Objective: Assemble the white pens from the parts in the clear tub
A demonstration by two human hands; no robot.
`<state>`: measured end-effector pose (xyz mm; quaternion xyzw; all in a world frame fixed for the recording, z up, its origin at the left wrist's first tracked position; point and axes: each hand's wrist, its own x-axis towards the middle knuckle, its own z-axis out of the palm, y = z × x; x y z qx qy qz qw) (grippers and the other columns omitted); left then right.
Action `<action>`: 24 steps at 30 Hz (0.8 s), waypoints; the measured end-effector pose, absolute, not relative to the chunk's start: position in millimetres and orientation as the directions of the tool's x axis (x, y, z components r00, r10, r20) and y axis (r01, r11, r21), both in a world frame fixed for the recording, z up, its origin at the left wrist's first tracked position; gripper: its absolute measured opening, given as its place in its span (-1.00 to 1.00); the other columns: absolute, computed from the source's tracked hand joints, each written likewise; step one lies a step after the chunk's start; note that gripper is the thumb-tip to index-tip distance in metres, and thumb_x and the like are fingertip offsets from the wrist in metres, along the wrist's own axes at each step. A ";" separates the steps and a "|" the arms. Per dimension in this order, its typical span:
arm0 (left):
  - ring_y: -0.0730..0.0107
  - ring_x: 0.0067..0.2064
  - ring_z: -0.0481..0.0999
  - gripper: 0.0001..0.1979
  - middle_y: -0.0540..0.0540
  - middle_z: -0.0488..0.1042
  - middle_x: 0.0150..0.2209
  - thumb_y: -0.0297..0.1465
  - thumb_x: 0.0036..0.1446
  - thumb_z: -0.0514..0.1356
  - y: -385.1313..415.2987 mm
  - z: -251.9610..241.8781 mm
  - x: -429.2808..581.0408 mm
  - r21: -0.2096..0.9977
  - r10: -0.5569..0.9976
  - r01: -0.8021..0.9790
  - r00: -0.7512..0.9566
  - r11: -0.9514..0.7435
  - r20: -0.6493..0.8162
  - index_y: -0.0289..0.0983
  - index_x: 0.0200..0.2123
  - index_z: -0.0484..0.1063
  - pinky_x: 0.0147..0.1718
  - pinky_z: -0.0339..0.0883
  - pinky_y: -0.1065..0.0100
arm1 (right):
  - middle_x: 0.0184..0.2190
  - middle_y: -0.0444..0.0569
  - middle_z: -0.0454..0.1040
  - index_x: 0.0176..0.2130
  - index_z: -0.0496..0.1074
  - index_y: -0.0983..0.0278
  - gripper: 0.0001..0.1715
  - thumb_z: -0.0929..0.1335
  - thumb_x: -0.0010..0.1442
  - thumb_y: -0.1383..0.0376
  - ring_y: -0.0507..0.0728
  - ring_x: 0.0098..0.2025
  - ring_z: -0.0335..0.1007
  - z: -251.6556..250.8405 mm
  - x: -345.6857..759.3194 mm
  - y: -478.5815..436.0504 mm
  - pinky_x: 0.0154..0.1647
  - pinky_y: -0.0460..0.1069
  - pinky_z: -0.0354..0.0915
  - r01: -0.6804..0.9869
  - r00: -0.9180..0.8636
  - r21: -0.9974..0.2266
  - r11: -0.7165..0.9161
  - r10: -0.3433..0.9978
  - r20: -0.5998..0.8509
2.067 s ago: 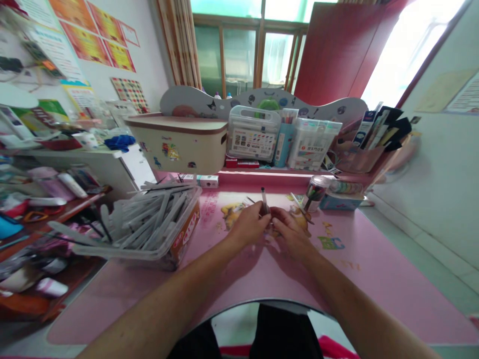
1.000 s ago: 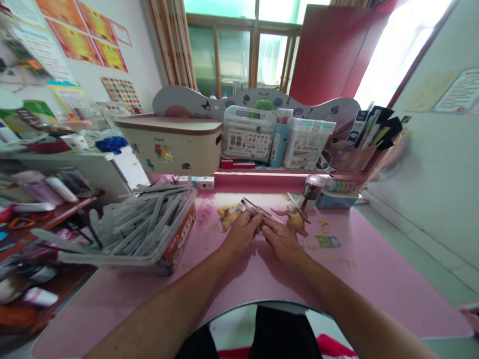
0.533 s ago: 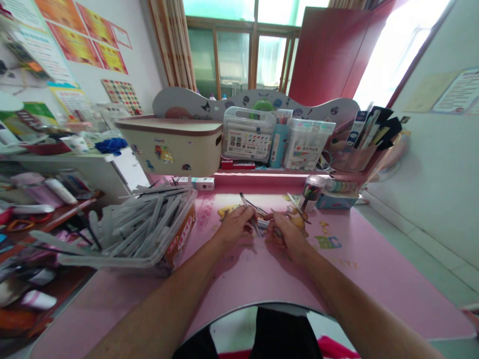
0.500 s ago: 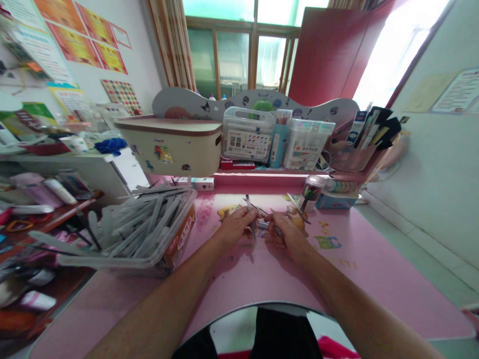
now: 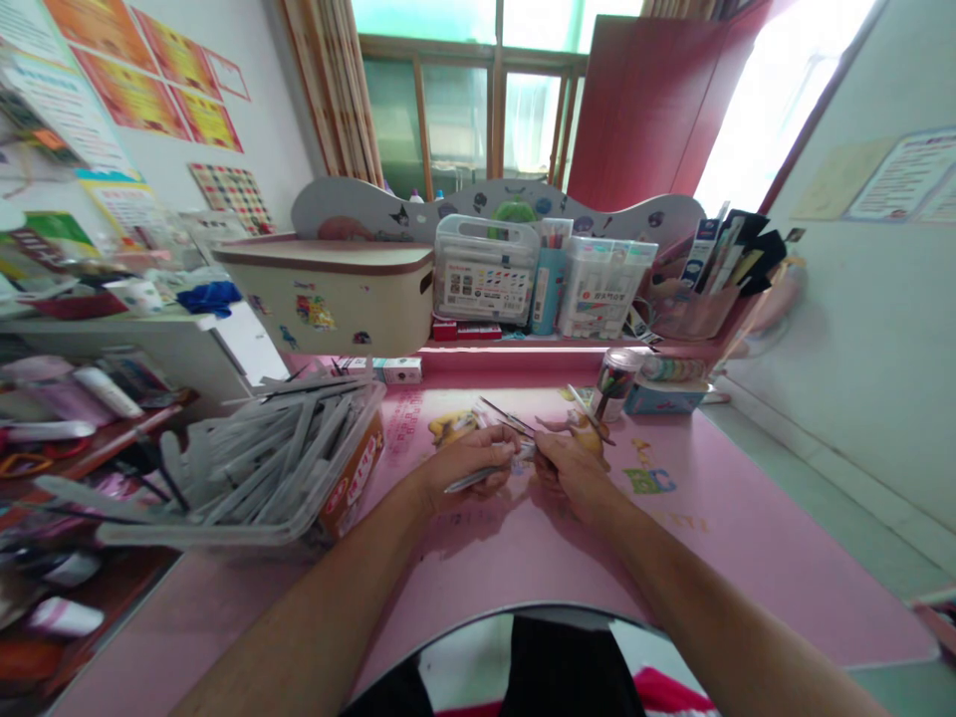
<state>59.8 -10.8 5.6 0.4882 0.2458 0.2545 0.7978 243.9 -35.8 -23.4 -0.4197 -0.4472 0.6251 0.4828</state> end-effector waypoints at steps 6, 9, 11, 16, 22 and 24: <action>0.49 -0.45 0.46 -0.64 -0.07 0.49 -0.39 -0.52 -0.11 0.31 -9.3 3.7 65.8 0.821 0.809 -0.432 0.585 0.374 -0.060 -0.32 -0.14 0.49 -0.46 0.35 0.47 | -0.77 -0.33 0.06 -0.59 0.17 0.24 -0.45 0.41 0.06 -0.07 -0.14 -0.77 -0.23 -19.5 244.3 -31.7 -0.81 -0.21 -0.24 -0.400 -0.156 -0.877 -0.266 0.963 -0.221; 0.49 -0.43 0.47 -0.70 -0.06 0.50 -0.39 -0.42 -0.03 0.36 -8.8 -2.0 71.3 0.883 0.883 -0.394 0.468 0.254 -0.046 -0.32 -0.17 0.52 -0.45 0.38 0.47 | -0.74 -0.31 0.12 -0.55 0.21 0.26 -0.47 0.42 0.05 -0.06 -0.15 -0.77 -0.18 -20.8 244.4 -31.2 -0.80 -0.21 -0.20 -0.407 -0.141 -0.889 -0.208 0.976 -0.164; 0.48 -0.42 0.50 -0.74 -0.08 0.52 -0.39 -0.29 0.05 0.34 -8.6 -6.1 74.5 0.897 0.917 -0.384 0.395 0.220 -0.056 -0.33 -0.21 0.53 -0.45 0.40 0.48 | -0.71 -0.30 0.17 -0.52 0.22 0.26 -0.50 0.44 0.05 -0.03 -0.15 -0.76 -0.14 -20.7 243.4 -32.9 -0.79 -0.21 -0.18 -0.394 -0.128 -0.905 -0.159 0.985 -0.117; 0.41 -0.34 0.59 -0.77 -0.18 0.60 -0.29 -0.26 0.16 0.27 -9.6 -6.8 76.2 0.834 0.915 -0.447 0.374 0.324 -0.155 -0.32 -0.24 0.50 -0.43 0.47 0.46 | -0.63 -0.33 0.24 -0.27 0.32 0.19 -0.60 0.51 -0.05 0.17 -0.14 -0.74 -0.09 -18.1 239.4 -38.1 -0.78 -0.21 -0.16 -0.384 -0.118 -0.917 -0.106 0.991 -0.066; 0.39 -0.30 0.62 -0.83 -0.20 0.61 -0.28 -0.34 0.18 0.26 -9.2 -4.2 75.6 0.853 0.923 -0.432 0.361 0.293 -0.135 -0.37 -0.28 0.49 -0.38 0.51 0.48 | -0.67 -0.22 0.23 -0.48 0.31 0.26 -0.54 0.38 0.12 -0.05 -0.10 -0.71 -0.06 -24.7 239.5 -35.2 -0.78 -0.17 -0.16 -0.282 -0.053 -0.954 -0.105 0.994 -0.094; 0.38 -0.33 0.62 -0.83 -0.20 0.62 -0.30 -0.34 0.19 0.25 -9.4 -4.1 75.6 0.856 0.922 -0.423 0.361 0.298 -0.142 -0.36 -0.27 0.49 -0.40 0.52 0.46 | -0.67 -0.22 0.22 -0.49 0.30 0.26 -0.58 0.43 0.09 0.00 -0.09 -0.69 -0.03 -24.0 239.3 -35.5 -0.76 -0.16 -0.12 -0.233 -0.061 -0.969 -0.085 0.995 -0.073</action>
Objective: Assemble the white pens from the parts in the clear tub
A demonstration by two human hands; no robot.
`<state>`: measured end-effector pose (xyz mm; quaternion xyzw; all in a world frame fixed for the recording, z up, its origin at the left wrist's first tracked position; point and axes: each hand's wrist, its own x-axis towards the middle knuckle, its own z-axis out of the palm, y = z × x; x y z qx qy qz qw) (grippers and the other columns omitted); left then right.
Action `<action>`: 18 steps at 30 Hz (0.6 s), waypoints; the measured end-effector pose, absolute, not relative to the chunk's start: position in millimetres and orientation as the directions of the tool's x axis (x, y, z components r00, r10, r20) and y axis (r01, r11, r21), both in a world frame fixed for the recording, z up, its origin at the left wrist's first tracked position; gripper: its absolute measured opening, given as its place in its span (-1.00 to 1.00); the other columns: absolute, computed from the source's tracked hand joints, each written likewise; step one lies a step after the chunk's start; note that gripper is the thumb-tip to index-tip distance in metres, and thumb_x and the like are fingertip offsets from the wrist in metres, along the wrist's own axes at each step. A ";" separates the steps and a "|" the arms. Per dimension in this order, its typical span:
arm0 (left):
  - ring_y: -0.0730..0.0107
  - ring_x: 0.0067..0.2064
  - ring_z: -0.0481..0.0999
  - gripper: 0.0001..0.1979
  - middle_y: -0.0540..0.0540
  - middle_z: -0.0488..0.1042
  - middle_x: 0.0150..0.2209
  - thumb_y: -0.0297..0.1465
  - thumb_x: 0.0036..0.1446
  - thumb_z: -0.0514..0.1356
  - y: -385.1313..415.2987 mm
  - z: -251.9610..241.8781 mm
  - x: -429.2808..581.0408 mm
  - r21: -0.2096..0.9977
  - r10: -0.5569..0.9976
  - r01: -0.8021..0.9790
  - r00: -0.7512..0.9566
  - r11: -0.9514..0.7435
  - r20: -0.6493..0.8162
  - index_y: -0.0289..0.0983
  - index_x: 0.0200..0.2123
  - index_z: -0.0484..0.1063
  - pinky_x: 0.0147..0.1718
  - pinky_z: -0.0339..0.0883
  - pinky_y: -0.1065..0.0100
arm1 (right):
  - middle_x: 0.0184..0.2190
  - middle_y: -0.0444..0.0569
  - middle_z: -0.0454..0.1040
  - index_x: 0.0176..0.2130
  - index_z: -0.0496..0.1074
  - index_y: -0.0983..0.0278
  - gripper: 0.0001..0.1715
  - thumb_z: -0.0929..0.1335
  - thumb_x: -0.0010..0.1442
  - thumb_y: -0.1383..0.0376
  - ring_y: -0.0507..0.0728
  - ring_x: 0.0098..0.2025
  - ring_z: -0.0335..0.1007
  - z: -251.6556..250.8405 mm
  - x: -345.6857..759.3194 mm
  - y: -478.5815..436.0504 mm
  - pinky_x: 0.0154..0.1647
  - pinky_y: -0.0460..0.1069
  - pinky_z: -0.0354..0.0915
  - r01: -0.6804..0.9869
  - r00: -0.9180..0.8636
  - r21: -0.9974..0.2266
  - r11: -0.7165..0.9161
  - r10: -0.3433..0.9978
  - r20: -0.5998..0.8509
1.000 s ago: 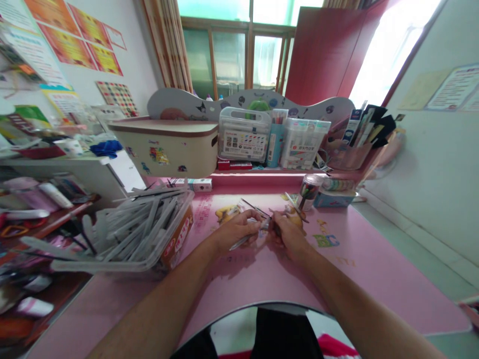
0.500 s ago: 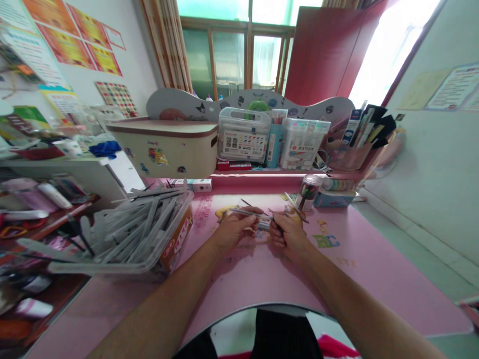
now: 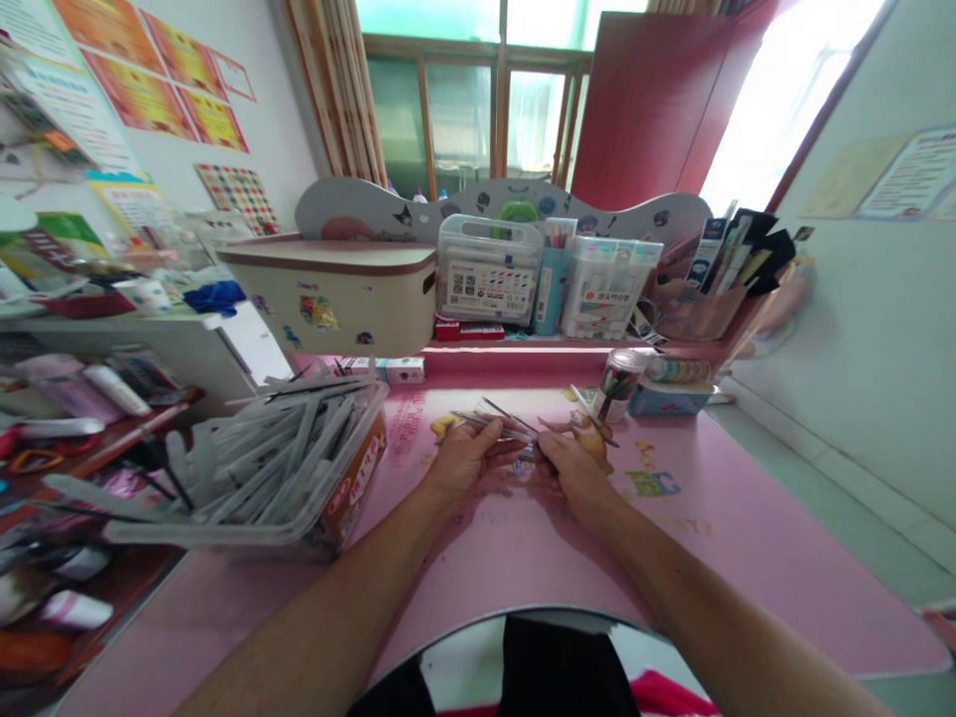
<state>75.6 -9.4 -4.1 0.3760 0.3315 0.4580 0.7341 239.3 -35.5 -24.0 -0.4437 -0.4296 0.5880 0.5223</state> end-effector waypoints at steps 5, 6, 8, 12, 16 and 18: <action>0.38 -0.35 0.61 -0.81 -0.18 0.61 -0.31 -0.30 0.19 0.24 -10.2 -2.7 74.7 0.858 0.922 -0.415 0.357 0.302 -0.151 -0.33 -0.25 0.48 -0.43 0.51 0.44 | -0.58 -0.29 0.28 -0.31 0.28 0.19 -0.63 0.49 -0.02 0.14 -0.12 -0.71 -0.07 -20.7 236.0 -37.9 -0.77 -0.18 -0.16 -0.356 -0.106 -0.929 -0.100 0.992 -0.066; 0.37 -0.33 0.62 -0.82 -0.18 0.62 -0.30 -0.31 0.18 0.25 -10.0 -2.7 74.7 0.861 0.924 -0.414 0.352 0.296 -0.148 -0.33 -0.26 0.48 -0.42 0.51 0.44 | -0.60 -0.29 0.26 -0.33 0.28 0.20 -0.64 0.46 0.02 0.09 -0.12 -0.72 -0.08 -21.3 235.6 -37.8 -0.77 -0.18 -0.18 -0.363 -0.106 -0.924 -0.117 0.991 -0.083; 0.37 -0.32 0.62 -0.82 -0.18 0.62 -0.30 -0.31 0.17 0.26 -9.1 -3.4 74.6 0.868 0.927 -0.406 0.348 0.285 -0.141 -0.33 -0.27 0.49 -0.41 0.51 0.45 | -0.63 -0.26 0.23 -0.41 0.27 0.24 -0.58 0.40 0.10 -0.03 -0.12 -0.72 -0.08 -22.9 235.7 -37.2 -0.78 -0.18 -0.19 -0.327 -0.091 -0.935 -0.134 0.990 -0.110; 0.38 -0.36 0.61 -0.79 -0.19 0.61 -0.33 -0.29 0.16 0.27 -7.7 -4.8 73.8 0.873 0.923 -0.398 0.361 0.280 -0.132 -0.34 -0.26 0.49 -0.42 0.52 0.43 | -0.66 -0.27 0.18 -0.44 0.26 0.23 -0.57 0.45 0.05 0.00 -0.10 -0.71 -0.08 -22.2 237.3 -37.6 -0.77 -0.17 -0.14 -0.284 -0.102 -0.953 -0.105 0.992 -0.079; 0.35 -0.37 0.61 -0.77 -0.19 0.62 -0.32 -0.25 0.13 0.28 -8.4 -3.8 72.7 0.872 0.923 -0.397 0.360 0.285 -0.138 -0.32 -0.26 0.48 -0.46 0.52 0.40 | -0.61 -0.33 0.21 -0.30 0.26 0.18 -0.56 0.51 -0.03 0.10 -0.12 -0.72 -0.11 -20.5 236.9 -38.7 -0.78 -0.20 -0.17 -0.372 -0.134 -0.922 -0.111 0.989 -0.065; 0.35 -0.38 0.60 -0.76 -0.19 0.62 -0.32 -0.24 0.12 0.29 -8.7 -3.3 72.5 0.878 0.924 -0.389 0.360 0.278 -0.133 -0.32 -0.27 0.48 -0.46 0.50 0.41 | -0.60 -0.29 0.25 -0.32 0.29 0.21 -0.59 0.44 0.06 -0.01 -0.13 -0.73 -0.10 -23.1 236.4 -37.8 -0.79 -0.20 -0.19 -0.378 -0.121 -0.915 -0.138 0.988 -0.099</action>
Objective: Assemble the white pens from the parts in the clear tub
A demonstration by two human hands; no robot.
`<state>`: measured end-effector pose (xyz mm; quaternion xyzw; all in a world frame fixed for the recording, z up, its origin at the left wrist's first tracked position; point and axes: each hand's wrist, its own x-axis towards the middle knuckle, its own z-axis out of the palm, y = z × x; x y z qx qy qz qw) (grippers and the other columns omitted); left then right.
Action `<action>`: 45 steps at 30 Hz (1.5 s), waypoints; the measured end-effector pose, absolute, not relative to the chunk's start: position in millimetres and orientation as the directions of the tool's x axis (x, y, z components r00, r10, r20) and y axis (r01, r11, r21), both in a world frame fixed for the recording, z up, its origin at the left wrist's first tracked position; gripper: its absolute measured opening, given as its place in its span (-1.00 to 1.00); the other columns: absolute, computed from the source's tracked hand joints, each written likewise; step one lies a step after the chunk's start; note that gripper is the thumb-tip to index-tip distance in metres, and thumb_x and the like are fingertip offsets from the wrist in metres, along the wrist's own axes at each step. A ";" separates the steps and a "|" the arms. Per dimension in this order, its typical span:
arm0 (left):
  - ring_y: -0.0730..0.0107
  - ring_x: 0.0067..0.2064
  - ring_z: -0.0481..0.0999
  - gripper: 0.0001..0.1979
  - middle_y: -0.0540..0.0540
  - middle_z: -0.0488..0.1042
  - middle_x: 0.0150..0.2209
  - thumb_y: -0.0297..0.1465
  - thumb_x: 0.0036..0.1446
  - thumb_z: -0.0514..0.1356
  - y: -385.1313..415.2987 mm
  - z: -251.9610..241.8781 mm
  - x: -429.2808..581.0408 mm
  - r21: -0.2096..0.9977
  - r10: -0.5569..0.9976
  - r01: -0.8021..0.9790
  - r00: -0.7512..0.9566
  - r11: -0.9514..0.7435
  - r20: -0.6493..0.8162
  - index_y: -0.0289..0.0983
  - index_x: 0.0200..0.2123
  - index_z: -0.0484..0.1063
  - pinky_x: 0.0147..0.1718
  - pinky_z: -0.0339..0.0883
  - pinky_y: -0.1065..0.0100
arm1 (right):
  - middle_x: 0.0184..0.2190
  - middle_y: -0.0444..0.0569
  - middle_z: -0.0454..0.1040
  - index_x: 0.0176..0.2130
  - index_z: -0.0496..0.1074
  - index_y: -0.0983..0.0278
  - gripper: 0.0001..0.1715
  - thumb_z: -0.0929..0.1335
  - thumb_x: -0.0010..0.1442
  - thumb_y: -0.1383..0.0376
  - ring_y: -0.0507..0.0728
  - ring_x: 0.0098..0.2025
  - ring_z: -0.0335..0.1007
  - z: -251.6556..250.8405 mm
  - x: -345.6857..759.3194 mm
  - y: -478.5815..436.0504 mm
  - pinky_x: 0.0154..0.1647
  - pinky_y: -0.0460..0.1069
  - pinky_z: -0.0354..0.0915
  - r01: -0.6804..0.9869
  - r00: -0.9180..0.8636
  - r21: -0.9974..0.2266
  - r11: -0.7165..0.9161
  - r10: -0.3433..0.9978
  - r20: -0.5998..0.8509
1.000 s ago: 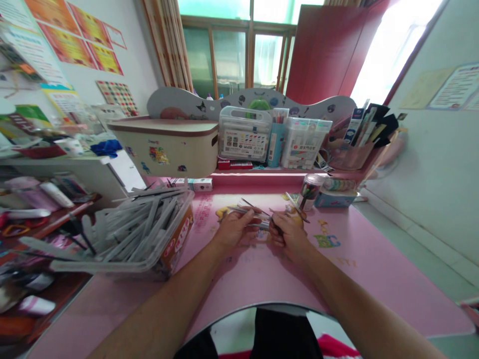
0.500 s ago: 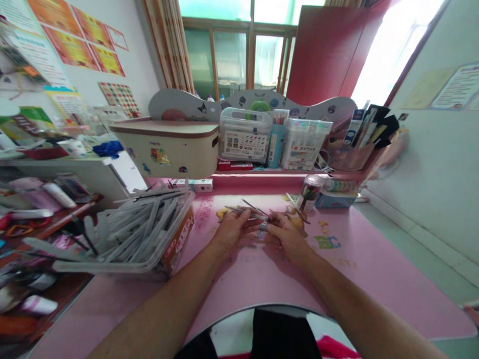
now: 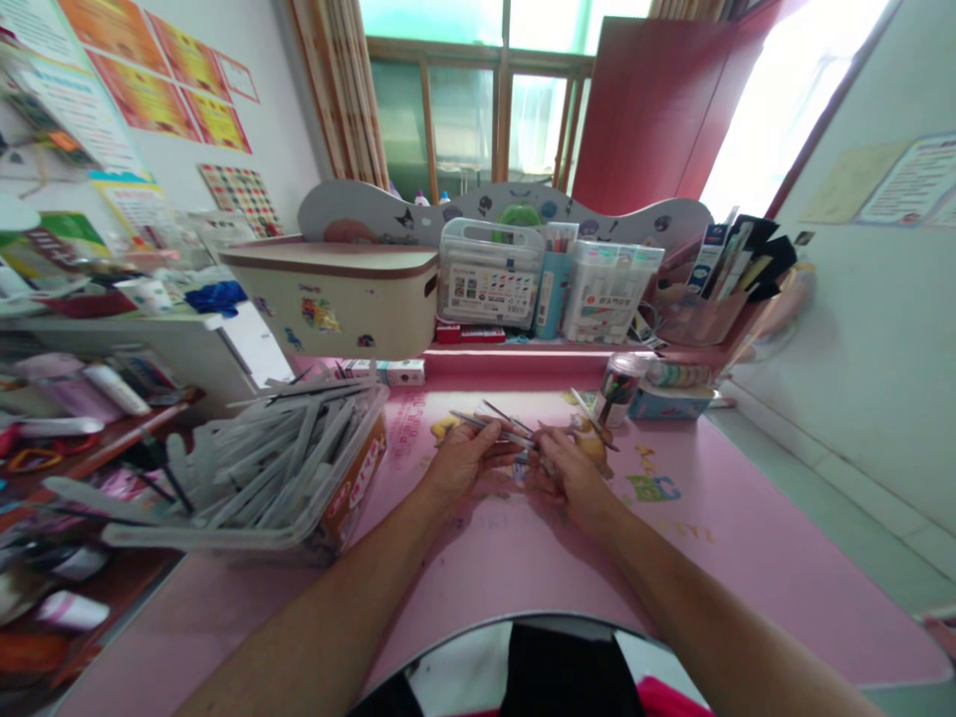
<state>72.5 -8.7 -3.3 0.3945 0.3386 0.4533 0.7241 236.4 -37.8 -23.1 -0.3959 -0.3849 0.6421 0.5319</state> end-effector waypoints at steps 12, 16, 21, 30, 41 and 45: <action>0.39 -0.38 0.59 -0.70 -0.19 0.62 -0.34 -0.20 0.04 0.35 -6.5 -5.6 72.1 0.925 0.934 -0.335 0.353 0.182 -0.056 -0.34 -0.32 0.51 -0.36 0.44 0.43 | -0.58 -0.24 0.33 -0.32 0.29 0.24 -0.51 0.43 0.04 -0.08 -0.15 -0.73 -0.05 -19.7 235.9 -38.3 -0.81 -0.24 -0.18 -0.379 -0.162 -0.898 -0.223 0.972 -0.172; 0.38 -0.43 0.56 -0.66 -0.17 0.61 -0.40 -0.15 -0.01 0.36 -9.9 -3.1 74.9 0.951 0.963 -0.282 0.265 0.128 -0.051 -0.33 -0.35 0.52 -0.40 0.42 0.41 | -0.66 -0.27 0.26 -0.41 0.29 0.27 -0.48 0.44 0.03 -0.10 -0.16 -0.75 -0.06 -23.2 236.2 -37.7 -0.82 -0.24 -0.18 -0.269 -0.159 -0.940 -0.210 0.972 -0.172; 0.37 -0.45 0.53 -0.63 -0.14 0.58 -0.45 -0.10 -0.04 0.35 -14.1 -1.2 78.6 0.966 0.985 -0.249 0.169 0.075 -0.033 -0.33 -0.38 0.51 -0.44 0.42 0.39 | -0.62 -0.25 0.33 -0.38 0.30 0.26 -0.52 0.46 0.04 -0.05 -0.14 -0.74 -0.02 -22.9 235.3 -37.3 -0.84 -0.23 -0.06 -0.279 -0.151 -0.940 -0.196 0.976 -0.159; 0.39 -0.51 0.51 -0.62 -0.09 0.54 -0.52 -0.08 0.03 0.28 -8.2 2.9 73.2 0.965 0.999 -0.261 -0.036 -0.009 0.000 -0.32 -0.37 0.46 -0.50 0.38 0.41 | -0.53 -0.22 0.43 -0.34 0.23 0.21 -0.60 0.49 -0.11 0.31 -0.07 -0.68 0.16 -12.4 238.5 -40.5 -0.81 -0.22 0.00 -0.458 -0.237 -0.835 -0.305 0.947 -0.216; 0.34 -0.33 0.59 -0.78 -0.12 0.55 -0.37 -0.32 0.27 0.09 -1.4 3.6 68.7 0.788 0.994 -0.607 0.033 0.099 -0.100 -0.31 -0.35 0.43 -0.38 0.47 0.38 | -0.69 -0.27 0.24 -0.48 0.28 0.28 -0.62 0.51 -0.07 0.17 -0.14 -0.73 -0.03 -11.2 247.6 -46.1 -0.78 -0.21 -0.22 -0.188 -0.548 -0.857 -0.479 0.776 -0.313; 0.50 -0.44 0.53 -0.81 -0.12 0.53 -0.39 -0.51 0.26 0.00 16.5 2.1 55.4 0.567 0.956 -0.784 0.111 0.253 -0.273 -0.33 -0.33 0.39 -0.45 0.44 0.49 | -0.76 -0.24 0.24 -0.59 0.33 0.33 -0.62 0.51 -0.14 0.16 -0.12 -0.77 -0.02 -12.7 257.6 -47.3 -0.80 -0.18 -0.17 0.065 -0.783 -0.893 -0.444 0.533 -0.322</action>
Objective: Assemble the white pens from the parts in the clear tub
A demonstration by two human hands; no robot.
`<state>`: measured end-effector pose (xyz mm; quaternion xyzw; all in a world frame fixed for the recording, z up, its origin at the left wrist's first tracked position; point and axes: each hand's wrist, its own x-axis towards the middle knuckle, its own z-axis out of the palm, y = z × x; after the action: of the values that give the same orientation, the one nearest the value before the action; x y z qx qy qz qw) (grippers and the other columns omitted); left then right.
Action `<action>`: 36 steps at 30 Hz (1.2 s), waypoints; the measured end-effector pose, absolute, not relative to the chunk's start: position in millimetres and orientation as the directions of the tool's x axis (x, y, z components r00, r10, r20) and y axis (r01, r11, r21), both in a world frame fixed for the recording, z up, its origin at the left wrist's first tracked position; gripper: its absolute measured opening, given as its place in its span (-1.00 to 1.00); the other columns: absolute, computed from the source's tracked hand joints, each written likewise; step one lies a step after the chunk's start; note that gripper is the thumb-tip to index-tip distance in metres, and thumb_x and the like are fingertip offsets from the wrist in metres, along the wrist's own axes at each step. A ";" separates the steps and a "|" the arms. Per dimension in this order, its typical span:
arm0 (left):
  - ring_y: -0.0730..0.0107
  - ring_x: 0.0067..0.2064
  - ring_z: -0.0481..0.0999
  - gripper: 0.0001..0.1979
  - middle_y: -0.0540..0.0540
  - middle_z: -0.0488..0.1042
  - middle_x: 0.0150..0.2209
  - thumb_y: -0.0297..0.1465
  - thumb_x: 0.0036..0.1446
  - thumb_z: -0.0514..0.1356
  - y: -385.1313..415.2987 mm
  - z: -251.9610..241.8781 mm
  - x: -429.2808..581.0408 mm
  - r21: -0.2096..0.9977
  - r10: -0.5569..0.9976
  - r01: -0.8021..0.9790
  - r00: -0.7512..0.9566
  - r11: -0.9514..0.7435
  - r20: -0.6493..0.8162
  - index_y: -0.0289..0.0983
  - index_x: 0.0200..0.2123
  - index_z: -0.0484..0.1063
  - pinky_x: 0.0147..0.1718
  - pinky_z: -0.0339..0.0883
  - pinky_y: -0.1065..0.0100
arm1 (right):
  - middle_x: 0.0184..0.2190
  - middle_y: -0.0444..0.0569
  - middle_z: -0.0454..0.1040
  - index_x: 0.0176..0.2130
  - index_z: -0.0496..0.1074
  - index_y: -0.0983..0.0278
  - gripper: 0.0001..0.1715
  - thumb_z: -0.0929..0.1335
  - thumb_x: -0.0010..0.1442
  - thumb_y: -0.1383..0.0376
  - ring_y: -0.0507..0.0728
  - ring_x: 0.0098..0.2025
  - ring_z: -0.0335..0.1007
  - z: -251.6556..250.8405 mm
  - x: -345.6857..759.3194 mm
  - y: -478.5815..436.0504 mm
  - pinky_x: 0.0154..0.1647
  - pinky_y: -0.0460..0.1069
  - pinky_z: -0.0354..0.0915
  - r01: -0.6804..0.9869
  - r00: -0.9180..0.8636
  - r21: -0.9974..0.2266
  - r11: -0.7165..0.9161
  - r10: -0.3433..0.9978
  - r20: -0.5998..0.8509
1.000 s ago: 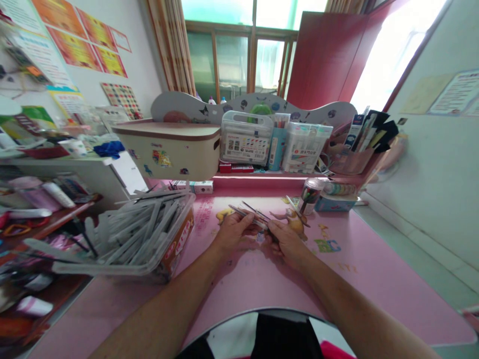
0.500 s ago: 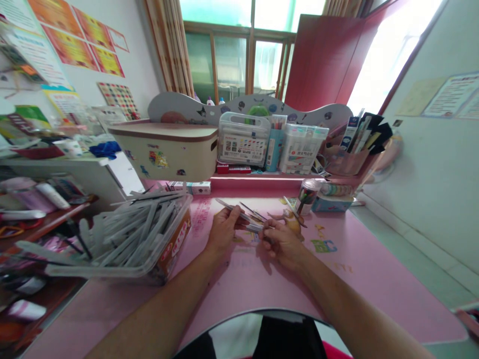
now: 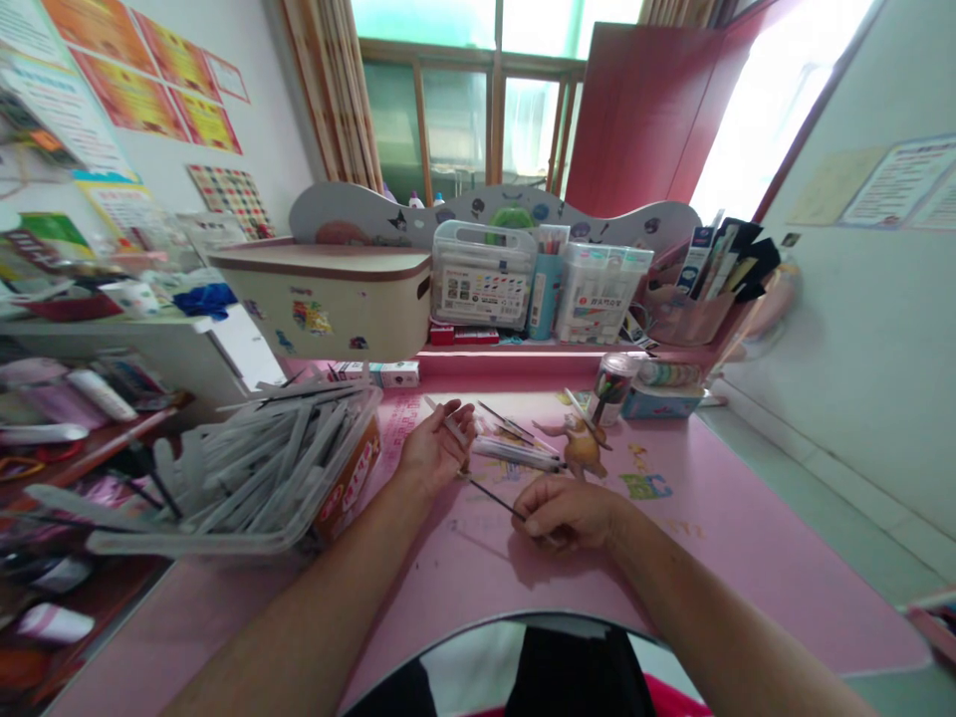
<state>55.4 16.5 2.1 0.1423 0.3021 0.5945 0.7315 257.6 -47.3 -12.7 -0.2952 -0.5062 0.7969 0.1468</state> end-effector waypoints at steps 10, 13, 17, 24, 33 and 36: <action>0.47 -0.49 0.48 -0.64 -0.10 0.52 -0.31 -0.67 -0.16 0.19 -13.8 -10.1 80.7 0.707 0.836 -0.503 0.497 0.497 -0.234 -0.32 -0.22 0.45 -0.58 0.33 0.49 | -0.69 -0.33 0.17 -0.41 0.28 0.26 -0.58 0.49 0.00 0.08 -0.15 -0.74 -0.15 -12.7 248.0 -44.8 -0.77 -0.20 -0.27 -0.193 -0.474 -0.900 -0.391 0.840 -0.264; 0.44 -0.51 0.48 -0.83 -0.08 0.51 -0.39 -0.48 0.00 0.29 -23.5 -12.9 93.8 0.739 0.825 -0.470 0.526 0.483 -0.204 -0.32 -0.28 0.44 -0.56 0.36 0.45 | -0.69 -0.34 0.16 -0.41 0.26 0.26 -0.56 0.51 -0.03 0.08 -0.16 -0.74 -0.15 -13.7 244.3 -44.6 -0.77 -0.20 -0.29 -0.148 -0.437 -0.905 -0.400 0.847 -0.303; 0.40 -0.49 0.52 -0.91 -0.12 0.51 -0.44 -0.43 0.17 0.19 -22.3 -12.5 96.0 0.720 0.890 -0.538 0.370 0.439 -0.266 -0.36 -0.35 0.42 -0.51 0.43 0.40 | -0.69 -0.35 0.14 -0.33 0.31 0.24 -0.67 0.45 0.02 0.12 -0.14 -0.74 -0.16 -14.3 241.7 -42.7 -0.78 -0.21 -0.28 -0.187 -0.375 -0.909 -0.373 0.882 -0.285; 0.21 -0.31 0.62 -0.83 -0.23 0.55 -0.39 -0.52 0.25 0.01 -18.7 -6.4 91.1 0.533 0.784 -0.579 0.401 0.617 -0.473 -0.36 -0.38 0.35 -0.29 0.53 0.18 | -0.55 -0.21 0.35 -0.35 0.31 0.23 -0.76 0.27 -0.16 0.38 -0.07 -0.69 0.09 -11.1 241.9 -35.0 -0.74 -0.15 0.01 -0.252 -0.034 -0.966 -0.065 0.998 -0.058; 0.30 -0.40 0.58 -0.80 -0.18 0.52 -0.44 -0.67 0.01 0.04 -30.5 -17.7 106.5 0.410 0.711 -0.582 0.544 0.702 -0.445 -0.41 -0.33 0.41 -0.31 0.51 0.29 | -0.32 -0.09 0.45 -0.14 0.42 0.18 -0.68 0.25 0.10 0.40 0.14 -0.23 0.37 -17.6 234.8 -47.3 -0.11 0.04 0.29 0.255 -0.004 -0.909 0.329 0.941 0.339; 0.33 -0.45 0.54 -0.81 -0.15 0.49 -0.48 -0.67 -0.03 0.04 -29.1 -23.5 107.2 0.406 0.734 -0.613 0.531 0.678 -0.423 -0.38 -0.37 0.39 -0.36 0.52 0.29 | -0.28 -0.07 0.48 -0.17 0.45 0.18 -0.70 0.25 0.12 0.42 0.15 -0.21 0.38 -19.6 232.8 -47.8 -0.07 0.05 0.28 0.281 -0.066 -0.886 0.368 0.929 0.365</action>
<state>107.2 -29.1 -23.5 0.1041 0.2901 0.3878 0.8687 232.8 -47.8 -19.6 -0.4612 -0.6555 0.3212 0.5044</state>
